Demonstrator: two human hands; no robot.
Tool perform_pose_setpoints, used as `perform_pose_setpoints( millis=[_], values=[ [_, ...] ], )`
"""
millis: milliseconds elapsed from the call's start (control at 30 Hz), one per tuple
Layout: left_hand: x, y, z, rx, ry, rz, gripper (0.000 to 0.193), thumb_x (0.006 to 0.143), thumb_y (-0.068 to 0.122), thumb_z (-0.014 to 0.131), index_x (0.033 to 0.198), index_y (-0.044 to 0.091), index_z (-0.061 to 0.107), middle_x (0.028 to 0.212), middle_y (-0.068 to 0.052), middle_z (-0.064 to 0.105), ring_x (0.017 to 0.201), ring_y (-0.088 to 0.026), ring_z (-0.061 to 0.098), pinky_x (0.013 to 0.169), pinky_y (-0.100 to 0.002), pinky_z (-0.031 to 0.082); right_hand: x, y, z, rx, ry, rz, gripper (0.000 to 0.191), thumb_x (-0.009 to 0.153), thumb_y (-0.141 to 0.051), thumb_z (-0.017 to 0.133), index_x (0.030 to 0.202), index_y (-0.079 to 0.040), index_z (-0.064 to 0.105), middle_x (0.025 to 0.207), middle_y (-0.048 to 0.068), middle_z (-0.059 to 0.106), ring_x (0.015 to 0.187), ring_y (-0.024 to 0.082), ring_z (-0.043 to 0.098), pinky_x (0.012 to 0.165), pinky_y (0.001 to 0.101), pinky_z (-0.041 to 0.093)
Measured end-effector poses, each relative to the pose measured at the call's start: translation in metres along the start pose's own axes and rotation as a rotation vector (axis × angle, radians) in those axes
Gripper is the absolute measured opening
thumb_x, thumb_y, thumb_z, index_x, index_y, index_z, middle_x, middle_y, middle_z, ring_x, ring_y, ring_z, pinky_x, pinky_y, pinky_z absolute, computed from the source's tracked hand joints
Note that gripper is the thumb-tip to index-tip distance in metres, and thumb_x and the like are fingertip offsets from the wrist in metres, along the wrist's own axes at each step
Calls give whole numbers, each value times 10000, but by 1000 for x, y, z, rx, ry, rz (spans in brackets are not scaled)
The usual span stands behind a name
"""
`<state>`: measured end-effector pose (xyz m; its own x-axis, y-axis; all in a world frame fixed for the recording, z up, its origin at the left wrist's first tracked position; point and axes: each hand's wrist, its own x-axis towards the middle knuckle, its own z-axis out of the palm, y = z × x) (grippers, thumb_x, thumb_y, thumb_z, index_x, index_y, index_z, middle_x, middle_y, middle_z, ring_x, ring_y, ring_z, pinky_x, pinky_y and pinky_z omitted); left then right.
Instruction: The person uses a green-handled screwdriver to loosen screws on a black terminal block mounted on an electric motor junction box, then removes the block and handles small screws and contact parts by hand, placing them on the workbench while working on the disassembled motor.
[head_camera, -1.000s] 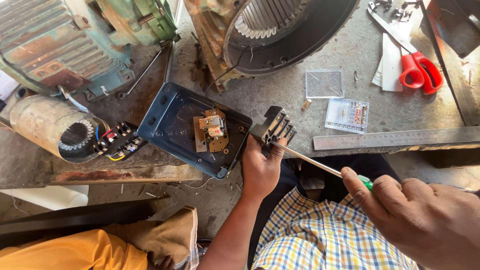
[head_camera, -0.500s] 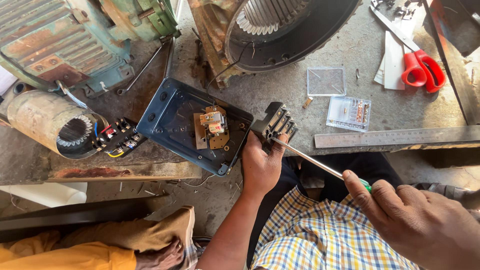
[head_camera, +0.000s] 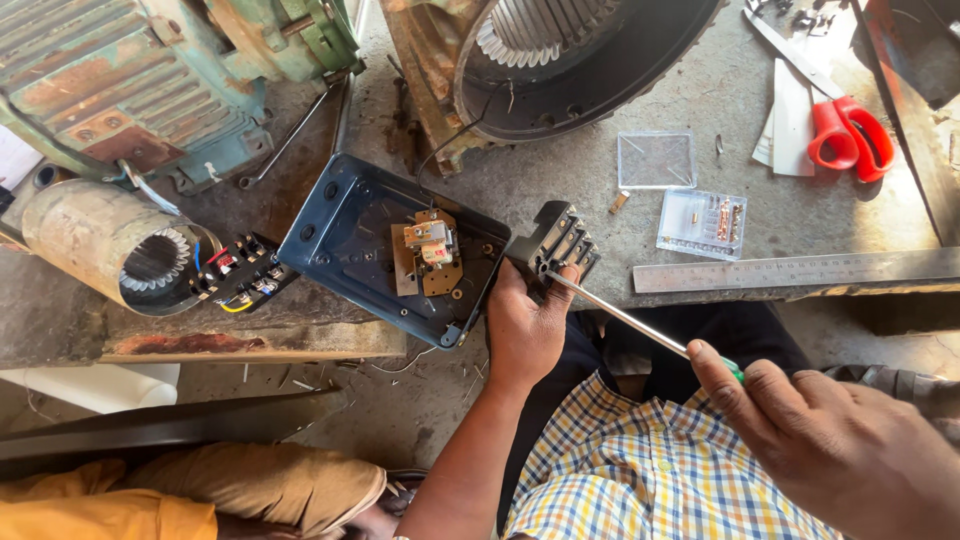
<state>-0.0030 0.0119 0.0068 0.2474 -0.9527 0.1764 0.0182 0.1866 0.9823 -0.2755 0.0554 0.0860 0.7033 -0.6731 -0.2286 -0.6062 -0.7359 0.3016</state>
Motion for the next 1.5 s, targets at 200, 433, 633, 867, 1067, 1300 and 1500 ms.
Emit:
perform_pose_setpoints(
  millis=[200, 433, 633, 867, 1067, 1300, 1500],
  values=[
    [-3, 3, 0, 126, 9, 22, 299, 1008, 174, 704, 1194, -23, 576, 1043, -102, 735, 933, -165, 721, 826, -298, 576, 3, 9, -16, -129, -189, -36, 777, 931, -138, 566, 1640, -272, 279, 858, 4, 471, 571, 113, 544, 452, 319, 506],
    [-5, 1, 0, 77, 8, 15, 336, 1022, 180, 685, 1248, -31, 555, 1085, -120, 722, 975, -188, 721, 853, -318, 585, 3, 7, -24, -152, -85, 21, 842, 779, -227, 620, 1590, -280, 400, 822, 10, 478, 525, 129, 544, 418, 348, 488],
    [-3, 7, -2, 103, 3, 52, 369, 1029, 204, 674, 1281, -30, 540, 1108, -128, 727, 987, -219, 731, 859, -333, 579, 9, 5, -36, -2, -300, 132, 887, 788, -314, 635, 1615, -338, 318, 875, -26, 505, 599, 114, 623, 478, 359, 506],
    [-3, 3, -4, 193, 4, 38, 357, 1012, 222, 690, 1238, -19, 555, 1035, -127, 745, 923, -242, 748, 814, -346, 578, 23, 3, -72, 255, -484, 338, 653, 937, -507, 577, 1570, -446, 426, 857, -113, 631, 664, 112, 718, 603, 347, 564],
    [-5, -3, -2, 104, 6, 38, 352, 1015, 219, 693, 1246, -10, 558, 1047, -117, 736, 937, -219, 739, 833, -337, 579, 32, 8, -82, 647, -247, 459, 545, 864, -411, 655, 1407, -357, 661, 966, -44, 793, 794, 240, 772, 719, 408, 608],
    [-5, 0, 3, 105, 41, 85, 326, 978, 215, 728, 1190, -5, 610, 1044, -88, 738, 939, -192, 711, 849, -321, 552, 8, 52, -45, 1223, -17, 543, 448, 844, -345, 733, 1265, -196, 761, 1007, 33, 812, 884, 178, 749, 759, 364, 627],
    [-4, 1, 5, 188, 61, 45, 299, 942, 252, 756, 1102, 38, 622, 961, -47, 728, 861, -145, 682, 802, -317, 551, -13, 117, 30, 577, 233, 984, 411, 1018, -290, 614, 1411, -190, 678, 813, 186, 738, 691, 300, 734, 677, 429, 581]
  ],
)
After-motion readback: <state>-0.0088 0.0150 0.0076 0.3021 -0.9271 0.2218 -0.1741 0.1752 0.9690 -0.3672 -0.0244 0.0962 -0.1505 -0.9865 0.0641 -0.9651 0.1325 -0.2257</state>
